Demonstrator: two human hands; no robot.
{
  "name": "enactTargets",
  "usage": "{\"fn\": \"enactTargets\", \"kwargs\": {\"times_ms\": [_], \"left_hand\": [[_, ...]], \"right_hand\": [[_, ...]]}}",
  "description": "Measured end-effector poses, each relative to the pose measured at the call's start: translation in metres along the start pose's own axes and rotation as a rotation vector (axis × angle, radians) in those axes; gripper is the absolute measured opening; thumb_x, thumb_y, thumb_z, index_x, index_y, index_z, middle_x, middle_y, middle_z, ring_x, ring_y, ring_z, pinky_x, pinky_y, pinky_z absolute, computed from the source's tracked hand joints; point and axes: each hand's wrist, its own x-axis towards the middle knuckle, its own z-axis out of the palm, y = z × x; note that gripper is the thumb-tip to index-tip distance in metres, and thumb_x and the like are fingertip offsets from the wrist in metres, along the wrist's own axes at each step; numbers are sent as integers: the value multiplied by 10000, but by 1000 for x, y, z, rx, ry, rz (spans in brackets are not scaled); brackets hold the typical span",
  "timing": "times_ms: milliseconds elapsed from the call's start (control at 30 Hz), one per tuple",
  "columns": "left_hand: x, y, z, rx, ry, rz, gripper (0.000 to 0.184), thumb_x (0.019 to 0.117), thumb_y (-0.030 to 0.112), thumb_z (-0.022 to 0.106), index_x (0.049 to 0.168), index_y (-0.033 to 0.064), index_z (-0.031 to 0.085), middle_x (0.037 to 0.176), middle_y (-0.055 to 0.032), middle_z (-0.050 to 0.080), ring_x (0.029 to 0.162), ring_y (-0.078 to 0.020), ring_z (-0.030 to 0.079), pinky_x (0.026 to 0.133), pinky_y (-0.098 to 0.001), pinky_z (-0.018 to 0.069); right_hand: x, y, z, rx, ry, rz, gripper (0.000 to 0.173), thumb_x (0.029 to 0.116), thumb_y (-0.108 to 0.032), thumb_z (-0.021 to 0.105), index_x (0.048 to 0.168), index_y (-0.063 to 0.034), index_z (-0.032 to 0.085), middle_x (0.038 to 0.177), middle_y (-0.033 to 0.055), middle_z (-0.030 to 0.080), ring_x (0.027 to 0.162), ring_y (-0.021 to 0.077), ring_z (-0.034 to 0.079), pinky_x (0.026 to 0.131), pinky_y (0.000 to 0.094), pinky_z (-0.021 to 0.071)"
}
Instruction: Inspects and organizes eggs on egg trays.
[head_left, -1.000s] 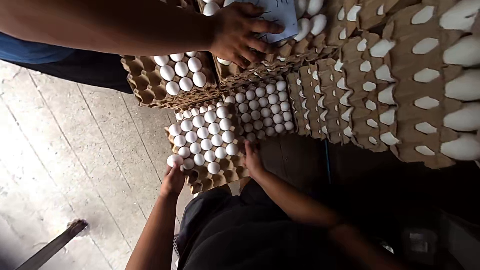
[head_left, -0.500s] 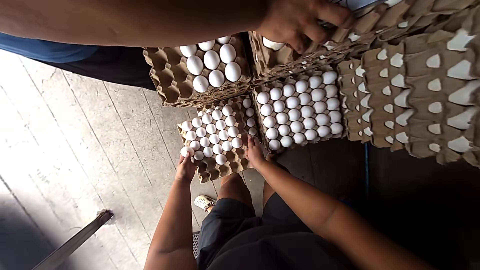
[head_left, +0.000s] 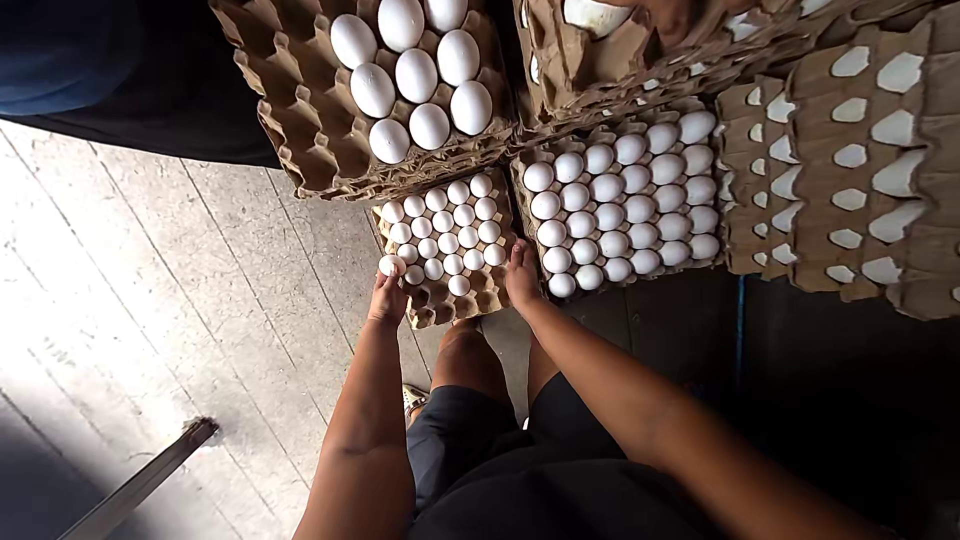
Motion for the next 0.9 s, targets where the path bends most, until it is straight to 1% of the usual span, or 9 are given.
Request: {"fn": "enactTargets", "kwargs": {"times_ms": [233, 333, 433, 533, 567, 667, 767, 833, 900], "left_hand": [[-3, 6, 11, 89, -37, -47, 715, 986, 373, 627, 1551, 138, 256, 1444, -95, 514, 1262, -180, 555, 1049, -397, 492], [-2, 8, 6, 170, -21, -53, 687, 1012, 381, 597, 1563, 133, 268, 1472, -95, 507, 1289, -187, 547, 1063, -400, 487], [-7, 12, 4, 226, 11, -101, 620, 1042, 278, 541, 1575, 108, 273, 1569, -106, 414, 1386, -203, 467, 1127, -420, 428], [-23, 23, 8, 289, 104, -191, 574, 1050, 184, 522, 1572, 123, 289, 1593, -116, 371, 1426, -232, 421, 1135, -489, 412], [-32, 26, 11, 298, 124, -208, 588, 1054, 168, 513, 1583, 117, 261, 1611, -124, 339, 1446, -236, 393, 1148, -506, 392], [-63, 34, 21, 295, 152, -211, 607, 1059, 154, 493, 1596, 89, 217, 1629, -144, 289, 1450, -239, 378, 1143, -503, 397], [-97, 40, 36, 300, 144, -219, 605, 1046, 164, 491, 1587, 73, 234, 1625, -137, 299, 1432, -234, 396, 1126, -480, 421], [-119, 38, 44, 301, 99, -226, 622, 1030, 183, 513, 1583, 77, 247, 1624, -131, 301, 1420, -229, 405, 1120, -463, 425], [-145, 43, 58, 304, -96, -118, 649, 1015, 189, 511, 1581, 41, 231, 1632, -169, 288, 1415, -231, 423, 1101, -437, 449]], "right_hand": [[-6, -4, 1, -331, -71, -29, 558, 1148, -300, 280, 1582, 48, 314, 1593, 251, 410, 1472, 366, 432, 1221, 492, 348], [-31, -14, -8, -377, -102, -122, 513, 1136, -253, 346, 1560, 35, 370, 1564, 245, 454, 1401, 382, 517, 1158, 525, 437], [-72, -33, -49, -344, -175, -182, 478, 1131, -237, 398, 1549, -9, 435, 1564, 191, 487, 1406, 330, 527, 1169, 479, 431], [-87, -37, -106, -300, -109, -242, 366, 1097, -218, 496, 1387, -45, 639, 1324, 166, 671, 1223, 296, 652, 1069, 471, 518], [-82, -36, -131, -312, -51, -228, 351, 1090, -231, 517, 1351, -49, 664, 1268, 171, 693, 1169, 302, 677, 1037, 481, 538], [-48, -32, -204, -321, 190, -47, 443, 1059, -364, 571, 1299, 1, 651, 1211, 235, 667, 1089, 369, 668, 962, 548, 542], [-14, -33, -249, -300, 377, 180, 663, 967, -571, 646, 1296, 5, 647, 1273, 248, 647, 1176, 406, 634, 998, 601, 507], [4, -31, -257, -324, 388, 275, 775, 898, -660, 682, 1276, 16, 645, 1328, 254, 623, 1244, 415, 605, 1014, 620, 491], [18, -34, -257, -410, 343, 354, 894, 861, -732, 664, 1315, 37, 622, 1365, 270, 603, 1284, 424, 583, 1010, 639, 488]]}}
